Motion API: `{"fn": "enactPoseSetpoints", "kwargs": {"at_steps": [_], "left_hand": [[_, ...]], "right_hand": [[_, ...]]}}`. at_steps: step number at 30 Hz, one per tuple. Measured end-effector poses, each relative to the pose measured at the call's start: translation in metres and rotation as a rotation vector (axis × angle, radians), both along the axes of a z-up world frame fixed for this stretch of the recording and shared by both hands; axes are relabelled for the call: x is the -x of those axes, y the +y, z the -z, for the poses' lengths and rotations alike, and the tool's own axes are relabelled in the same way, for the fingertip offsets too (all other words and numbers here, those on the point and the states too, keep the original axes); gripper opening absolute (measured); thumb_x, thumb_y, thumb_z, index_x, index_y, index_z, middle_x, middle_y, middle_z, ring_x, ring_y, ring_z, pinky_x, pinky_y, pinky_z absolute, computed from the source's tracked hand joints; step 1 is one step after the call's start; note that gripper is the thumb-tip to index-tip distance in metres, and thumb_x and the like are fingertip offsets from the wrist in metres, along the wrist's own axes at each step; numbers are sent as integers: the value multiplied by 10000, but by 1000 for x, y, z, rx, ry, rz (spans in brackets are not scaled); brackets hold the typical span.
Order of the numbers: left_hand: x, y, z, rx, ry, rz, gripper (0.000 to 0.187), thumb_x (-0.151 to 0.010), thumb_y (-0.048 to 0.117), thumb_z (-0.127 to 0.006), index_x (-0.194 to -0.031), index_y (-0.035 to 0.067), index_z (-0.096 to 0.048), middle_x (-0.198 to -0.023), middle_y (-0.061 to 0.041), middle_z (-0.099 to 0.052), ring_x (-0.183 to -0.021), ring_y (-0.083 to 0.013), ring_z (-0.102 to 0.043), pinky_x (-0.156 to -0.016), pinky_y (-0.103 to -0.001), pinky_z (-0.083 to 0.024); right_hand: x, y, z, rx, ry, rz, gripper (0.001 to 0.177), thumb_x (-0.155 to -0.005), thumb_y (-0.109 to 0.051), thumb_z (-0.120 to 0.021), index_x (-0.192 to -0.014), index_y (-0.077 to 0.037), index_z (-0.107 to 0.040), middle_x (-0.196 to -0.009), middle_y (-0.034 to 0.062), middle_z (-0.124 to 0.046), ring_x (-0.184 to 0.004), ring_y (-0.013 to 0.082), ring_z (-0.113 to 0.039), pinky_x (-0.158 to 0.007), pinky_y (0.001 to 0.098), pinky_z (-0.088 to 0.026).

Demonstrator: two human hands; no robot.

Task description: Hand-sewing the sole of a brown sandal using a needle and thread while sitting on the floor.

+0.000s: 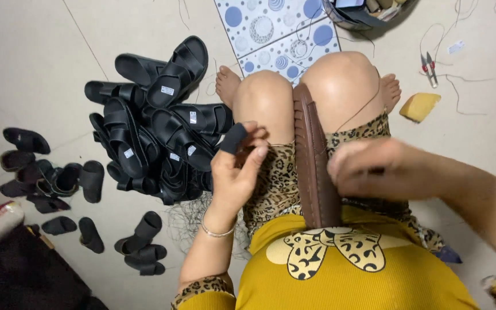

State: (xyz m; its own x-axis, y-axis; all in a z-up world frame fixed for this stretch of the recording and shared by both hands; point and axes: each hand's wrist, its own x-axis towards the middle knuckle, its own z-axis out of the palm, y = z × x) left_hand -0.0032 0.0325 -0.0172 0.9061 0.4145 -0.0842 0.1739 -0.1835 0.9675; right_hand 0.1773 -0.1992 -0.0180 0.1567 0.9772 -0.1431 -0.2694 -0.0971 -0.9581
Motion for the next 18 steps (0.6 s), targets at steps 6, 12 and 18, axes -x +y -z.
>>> {"fn": "enactPoseSetpoints", "kwargs": {"at_steps": [6,12,18], "left_hand": [[6,-7,2,172,56,41,293,-1019,138,-629,-1288,22,-621,-1235,-135,-711,-1244,-332,-699,-1099,-380,-584],[13,0,25,40,131,45,175,-899,69,-751,-1069,45,-785,-906,-162,-797,-807,-244,-758,-740,-381,-606],[52,93,16,-805,284,-337,137,-1066,185,-561,-1120,100,-654,-945,-82,-716,-797,-293,-686,-724,-399,-514]], "right_hand": [[7,1,-16,257,-1563,-214,490,-831,-35,-676,-1304,-158,-647,-642,-70,-642,-452,143,-578,-329,341,-469],[-1,-9,67,-164,-1502,423,282,-1032,-250,-549,-1050,-38,-735,-661,69,-590,-512,228,-579,-486,330,-482],[-43,-82,75,194,-741,598,289,-1018,-25,-639,-1264,127,-627,-1249,278,-666,-1166,355,-653,-1073,439,-512]]}}
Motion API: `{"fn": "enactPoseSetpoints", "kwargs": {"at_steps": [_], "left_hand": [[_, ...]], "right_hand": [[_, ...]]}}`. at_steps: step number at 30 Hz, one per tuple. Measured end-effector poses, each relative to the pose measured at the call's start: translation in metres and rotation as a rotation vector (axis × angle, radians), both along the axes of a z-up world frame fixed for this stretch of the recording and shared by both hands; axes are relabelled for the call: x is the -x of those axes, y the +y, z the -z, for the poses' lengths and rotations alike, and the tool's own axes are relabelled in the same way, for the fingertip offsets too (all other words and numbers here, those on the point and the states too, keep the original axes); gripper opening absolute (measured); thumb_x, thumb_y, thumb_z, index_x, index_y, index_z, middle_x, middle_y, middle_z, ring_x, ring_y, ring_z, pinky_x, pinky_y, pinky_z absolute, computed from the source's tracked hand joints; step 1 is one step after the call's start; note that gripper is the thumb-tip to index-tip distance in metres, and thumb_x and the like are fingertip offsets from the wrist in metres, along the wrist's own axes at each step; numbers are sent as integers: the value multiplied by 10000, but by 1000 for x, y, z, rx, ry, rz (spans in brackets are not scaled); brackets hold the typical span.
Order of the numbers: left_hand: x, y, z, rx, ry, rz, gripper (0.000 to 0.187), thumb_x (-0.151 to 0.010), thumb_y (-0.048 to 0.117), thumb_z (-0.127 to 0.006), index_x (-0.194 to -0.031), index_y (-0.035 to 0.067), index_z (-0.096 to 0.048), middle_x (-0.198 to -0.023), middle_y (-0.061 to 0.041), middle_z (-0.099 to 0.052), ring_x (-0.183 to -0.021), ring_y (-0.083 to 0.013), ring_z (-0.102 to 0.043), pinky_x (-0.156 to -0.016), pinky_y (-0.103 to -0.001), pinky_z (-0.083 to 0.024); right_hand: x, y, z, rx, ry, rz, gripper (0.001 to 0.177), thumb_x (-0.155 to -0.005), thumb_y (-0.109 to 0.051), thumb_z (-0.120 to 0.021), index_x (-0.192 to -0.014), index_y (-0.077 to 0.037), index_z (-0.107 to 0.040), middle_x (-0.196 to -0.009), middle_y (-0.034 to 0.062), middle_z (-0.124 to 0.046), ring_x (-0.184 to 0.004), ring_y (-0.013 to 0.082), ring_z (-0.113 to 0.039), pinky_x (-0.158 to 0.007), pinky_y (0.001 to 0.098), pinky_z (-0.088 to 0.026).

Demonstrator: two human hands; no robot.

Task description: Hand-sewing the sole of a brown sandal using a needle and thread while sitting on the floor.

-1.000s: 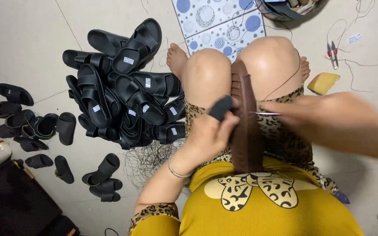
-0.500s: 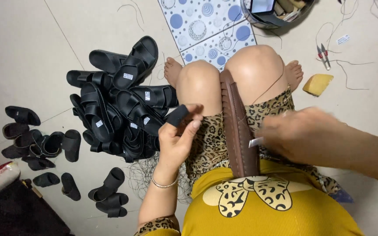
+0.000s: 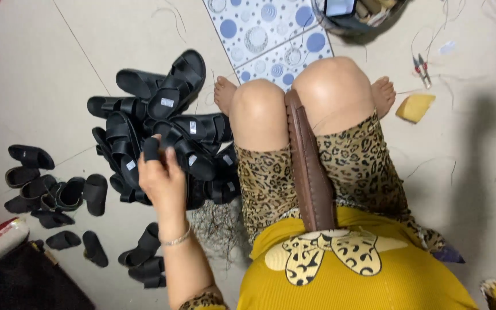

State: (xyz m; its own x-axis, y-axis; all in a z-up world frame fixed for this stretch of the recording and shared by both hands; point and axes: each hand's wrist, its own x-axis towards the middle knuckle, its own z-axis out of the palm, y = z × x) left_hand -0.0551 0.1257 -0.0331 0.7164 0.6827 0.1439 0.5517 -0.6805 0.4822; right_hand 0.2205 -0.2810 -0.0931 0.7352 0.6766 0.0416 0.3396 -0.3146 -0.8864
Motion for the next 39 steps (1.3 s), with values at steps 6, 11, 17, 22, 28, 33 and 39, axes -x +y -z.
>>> {"fn": "enactPoseSetpoints", "kwargs": {"at_steps": [6,11,17,22,28,33,39], "left_hand": [[-43,-86,-22,638,-210,297,324,-1066,319,-531,-1230,79,-673,-1312,-123,-675,-1307,-285,-624,-1184,-417,-470],[-39,-100,1,734,442,780,606,-986,540,-546,-545,137,-443,-460,37,-412,-400,-115,-375,-410,-313,-320],[-44,-126,-4,437,60,822,858,-989,711,-307,-1602,112,-251,-949,-58,-480,-632,-131,-452,-456,-270,-454],[-53,-118,4,158,113,656,664,-955,602,-451,-849,-49,-520,-855,-171,-558,-526,-305,-536,-434,-435,-455],[-41,-133,18,759,-22,652,585,-1034,366,-554,-563,94,-338,-565,-13,-381,-476,-165,-405,-458,-336,-325],[-29,-129,15,1036,-61,681,520,-1064,260,-533,-625,94,-307,-606,21,-336,-507,-125,-360,-482,-290,-272],[21,-89,17,1267,25,421,460,-1057,423,-482,-1145,27,-699,-928,-37,-705,-702,-87,-631,-666,-217,-590]], "right_hand": [[10,28,-36,-20,-224,98,274,-1268,189,-683,-1470,191,-498,-1441,375,-554,-1368,492,-544,-1249,540,-419],[40,102,-86,656,427,-297,824,-889,-445,-636,-1642,-289,-342,-1169,33,-663,-1044,216,-626,-930,338,-440],[48,70,-71,271,60,-575,222,-961,-343,-631,-851,-170,-717,-703,-42,-687,-609,148,-644,-582,306,-517],[45,93,-79,-129,350,-334,274,-972,-219,-587,-917,-26,-774,-1147,156,-731,-1091,252,-713,-982,359,-575],[59,103,-45,-492,940,-44,420,-1103,-339,-456,-783,-88,-559,-830,95,-563,-496,127,-509,-449,221,-414],[51,86,-54,-369,968,77,417,-1103,-239,-436,-707,-114,-477,-579,-20,-390,-423,121,-358,-509,281,-359],[21,41,-68,248,303,298,178,-1210,-17,-562,-1368,59,-593,-1267,190,-692,-1041,197,-669,-577,272,-444]]}}
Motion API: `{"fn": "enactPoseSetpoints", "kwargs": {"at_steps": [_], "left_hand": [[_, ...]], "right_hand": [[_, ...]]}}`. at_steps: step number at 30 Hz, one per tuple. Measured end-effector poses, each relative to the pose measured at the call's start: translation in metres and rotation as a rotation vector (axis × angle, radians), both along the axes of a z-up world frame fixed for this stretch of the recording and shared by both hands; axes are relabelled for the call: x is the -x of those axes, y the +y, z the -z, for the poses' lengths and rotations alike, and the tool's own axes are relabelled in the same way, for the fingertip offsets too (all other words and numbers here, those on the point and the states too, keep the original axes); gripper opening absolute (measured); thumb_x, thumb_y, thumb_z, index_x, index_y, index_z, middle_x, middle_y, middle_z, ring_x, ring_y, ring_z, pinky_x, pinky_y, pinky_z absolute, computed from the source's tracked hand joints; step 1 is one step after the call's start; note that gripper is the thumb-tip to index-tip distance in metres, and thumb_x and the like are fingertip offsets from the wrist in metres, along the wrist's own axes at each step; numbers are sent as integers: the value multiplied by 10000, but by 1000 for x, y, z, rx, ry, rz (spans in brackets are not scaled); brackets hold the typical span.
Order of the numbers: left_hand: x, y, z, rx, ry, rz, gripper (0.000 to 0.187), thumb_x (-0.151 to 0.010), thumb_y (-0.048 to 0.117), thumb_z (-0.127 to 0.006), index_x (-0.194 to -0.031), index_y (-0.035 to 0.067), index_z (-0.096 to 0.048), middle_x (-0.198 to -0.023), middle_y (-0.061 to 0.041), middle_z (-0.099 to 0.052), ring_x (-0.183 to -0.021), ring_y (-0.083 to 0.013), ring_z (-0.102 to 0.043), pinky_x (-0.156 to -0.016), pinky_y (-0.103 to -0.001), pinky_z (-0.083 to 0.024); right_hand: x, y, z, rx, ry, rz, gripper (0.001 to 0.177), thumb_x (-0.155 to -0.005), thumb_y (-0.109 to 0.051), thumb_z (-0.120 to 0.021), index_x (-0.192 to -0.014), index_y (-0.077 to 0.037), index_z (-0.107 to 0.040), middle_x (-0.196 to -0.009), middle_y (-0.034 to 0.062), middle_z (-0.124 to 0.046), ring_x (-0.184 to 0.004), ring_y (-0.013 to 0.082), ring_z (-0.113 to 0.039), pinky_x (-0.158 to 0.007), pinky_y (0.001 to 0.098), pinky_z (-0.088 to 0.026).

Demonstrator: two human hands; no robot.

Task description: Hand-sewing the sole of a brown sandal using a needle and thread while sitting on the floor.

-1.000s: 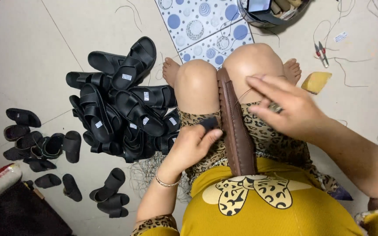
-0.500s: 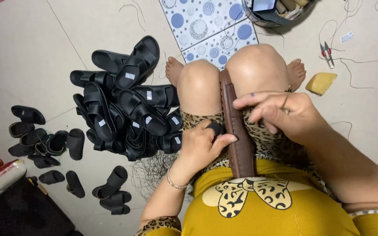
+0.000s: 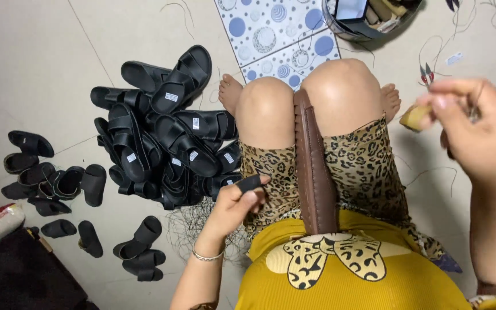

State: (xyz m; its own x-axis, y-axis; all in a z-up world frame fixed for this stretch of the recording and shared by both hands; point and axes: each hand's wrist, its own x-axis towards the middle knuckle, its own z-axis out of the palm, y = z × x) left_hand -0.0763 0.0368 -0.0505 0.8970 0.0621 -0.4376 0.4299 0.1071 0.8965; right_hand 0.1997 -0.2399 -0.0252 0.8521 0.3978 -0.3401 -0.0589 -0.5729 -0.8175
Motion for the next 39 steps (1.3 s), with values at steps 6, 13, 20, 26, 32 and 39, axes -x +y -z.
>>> {"fn": "enactPoseSetpoints", "kwargs": {"at_steps": [6,13,20,26,32,39], "left_hand": [[-45,-62,-52,-453,220,488,1149,-745,782,-499,-1554,-11,-309,-1290,-303,-626,-1107,-443,-664,-969,-468,-525],[-38,-81,-46,-677,-82,343,956,-811,574,-690,-1305,-218,-485,-952,-349,-687,-874,-520,-709,-751,-593,-571],[-18,-93,-8,-890,-402,179,971,-787,615,-737,-1364,-135,-519,-1025,-266,-672,-923,-406,-718,-753,-465,-603],[14,-21,6,-202,-26,-301,113,-873,104,-790,-762,103,-770,-979,-92,-820,-961,-161,-811,-718,-158,-644],[1,87,7,-1302,10,-587,302,-1006,199,-677,-1076,-94,-689,-1331,-167,-543,-1149,-323,-643,-968,-414,-532],[-90,-4,-27,-414,-302,-247,702,-896,297,-813,-1474,113,-461,-1319,-70,-663,-1135,-179,-734,-1143,-344,-557]], "right_hand": [[86,35,-1,358,370,-540,624,-853,-429,-676,-1455,-294,-584,-1023,-130,-852,-965,58,-755,-1007,256,-501],[130,32,15,22,-95,-437,757,-862,-333,-771,-1473,38,-522,-1062,341,-715,-925,473,-722,-685,540,-623],[151,5,71,-86,-442,-408,715,-852,-283,-818,-1457,13,-576,-902,265,-741,-811,378,-743,-659,466,-603],[70,-63,60,-168,-136,34,152,-1089,74,-610,-1170,-52,-587,-1140,99,-675,-987,178,-671,-776,280,-579],[41,-80,25,101,-551,-308,137,-1111,84,-571,-1232,104,-633,-1224,231,-584,-1068,349,-565,-1014,465,-486],[50,-7,-16,16,-497,-727,415,-976,-148,-688,-1382,-226,-657,-1000,-9,-680,-631,70,-546,-500,228,-562]]}}
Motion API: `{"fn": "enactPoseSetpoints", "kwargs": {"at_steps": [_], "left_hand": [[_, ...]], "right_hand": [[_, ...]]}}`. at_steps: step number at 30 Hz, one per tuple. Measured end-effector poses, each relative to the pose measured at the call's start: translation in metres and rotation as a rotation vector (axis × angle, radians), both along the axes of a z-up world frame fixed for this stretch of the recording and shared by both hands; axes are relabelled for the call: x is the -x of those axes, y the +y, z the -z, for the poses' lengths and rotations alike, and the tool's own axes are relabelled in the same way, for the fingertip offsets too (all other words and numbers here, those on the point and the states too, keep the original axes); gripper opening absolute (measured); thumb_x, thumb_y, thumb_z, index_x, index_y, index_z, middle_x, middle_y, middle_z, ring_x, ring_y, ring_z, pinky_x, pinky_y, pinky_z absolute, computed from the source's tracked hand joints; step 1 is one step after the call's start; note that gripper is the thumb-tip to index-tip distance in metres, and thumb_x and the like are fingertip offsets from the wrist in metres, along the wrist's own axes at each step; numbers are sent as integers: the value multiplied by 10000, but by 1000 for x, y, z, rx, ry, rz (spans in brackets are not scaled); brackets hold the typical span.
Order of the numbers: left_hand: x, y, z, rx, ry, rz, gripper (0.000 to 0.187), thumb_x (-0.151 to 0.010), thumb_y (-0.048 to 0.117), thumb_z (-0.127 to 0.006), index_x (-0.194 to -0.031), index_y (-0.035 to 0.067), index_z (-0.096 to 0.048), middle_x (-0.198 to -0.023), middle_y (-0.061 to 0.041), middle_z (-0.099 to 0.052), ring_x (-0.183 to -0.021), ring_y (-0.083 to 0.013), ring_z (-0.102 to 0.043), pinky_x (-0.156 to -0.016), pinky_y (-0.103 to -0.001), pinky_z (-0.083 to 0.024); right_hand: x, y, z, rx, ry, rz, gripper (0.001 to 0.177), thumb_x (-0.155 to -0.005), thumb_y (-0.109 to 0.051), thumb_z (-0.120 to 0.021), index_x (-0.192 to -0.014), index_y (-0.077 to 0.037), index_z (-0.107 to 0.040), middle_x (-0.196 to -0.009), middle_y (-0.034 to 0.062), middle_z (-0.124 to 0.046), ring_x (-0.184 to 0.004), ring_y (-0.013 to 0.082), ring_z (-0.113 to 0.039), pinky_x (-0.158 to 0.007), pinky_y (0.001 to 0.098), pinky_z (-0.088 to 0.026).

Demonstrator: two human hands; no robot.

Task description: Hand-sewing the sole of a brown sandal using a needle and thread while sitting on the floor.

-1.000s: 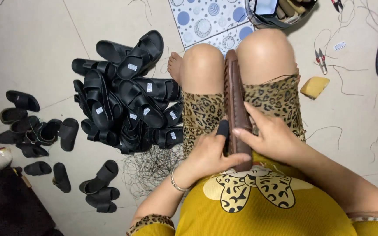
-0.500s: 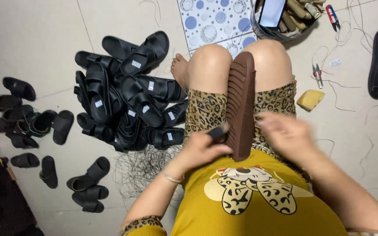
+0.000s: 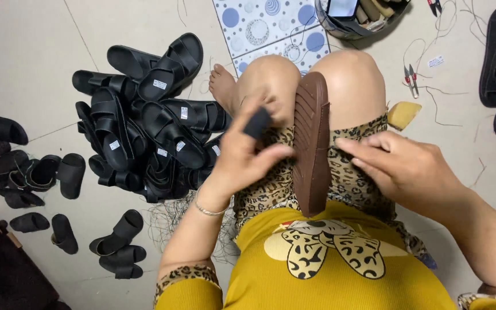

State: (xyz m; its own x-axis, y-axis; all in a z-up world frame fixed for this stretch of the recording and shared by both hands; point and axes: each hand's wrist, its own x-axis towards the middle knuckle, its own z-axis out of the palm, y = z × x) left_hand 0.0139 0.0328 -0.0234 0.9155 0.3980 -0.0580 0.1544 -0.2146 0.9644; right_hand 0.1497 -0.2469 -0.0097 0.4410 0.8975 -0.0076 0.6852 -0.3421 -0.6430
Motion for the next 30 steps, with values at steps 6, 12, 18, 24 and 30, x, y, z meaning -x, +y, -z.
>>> {"fn": "enactPoseSetpoints", "kwargs": {"at_steps": [6,12,18,24,30], "left_hand": [[-27,-2,4,-389,241,677,1076,-948,490,-785,-1638,131,-41,-1760,-163,-42,-1551,-456,-492,-548,-405,-574],[-27,-1,21,-352,204,678,1136,-931,494,-829,-1655,136,-29,-1768,-114,-54,-1514,-421,-559,-654,-414,-606],[-22,-7,47,-446,86,532,1245,-867,554,-871,-1659,107,-21,-1747,-159,-227,-1613,-343,-345,-832,-429,-647],[-8,-23,51,-427,261,385,1167,-757,735,-657,-1627,148,-148,-1439,-215,-542,-1003,-403,-703,-824,-429,-593],[3,-11,3,909,27,307,234,-970,40,-709,-1186,-45,-684,-921,-91,-678,-886,-136,-726,-618,-132,-582]], "right_hand": [[2,6,5,185,-127,-18,423,-977,-170,-645,-1351,-368,-671,-921,-36,-628,-698,145,-587,-497,370,-506],[11,14,-8,247,-426,-40,503,-971,-156,-691,-1399,-406,-603,-799,-66,-563,-528,151,-492,-401,338,-405],[4,58,-10,332,-896,-95,229,-928,-298,-672,-1100,-451,-670,-789,-159,-575,-507,79,-542,-454,216,-321],[-13,60,3,190,-334,-163,205,-1063,-346,-515,-1155,-185,-602,-785,44,-651,-579,278,-645,-430,444,-502],[-11,23,19,0,-295,-102,398,-1013,-254,-674,-1349,-59,-588,-1033,87,-769,-777,216,-735,-578,350,-541]]}}
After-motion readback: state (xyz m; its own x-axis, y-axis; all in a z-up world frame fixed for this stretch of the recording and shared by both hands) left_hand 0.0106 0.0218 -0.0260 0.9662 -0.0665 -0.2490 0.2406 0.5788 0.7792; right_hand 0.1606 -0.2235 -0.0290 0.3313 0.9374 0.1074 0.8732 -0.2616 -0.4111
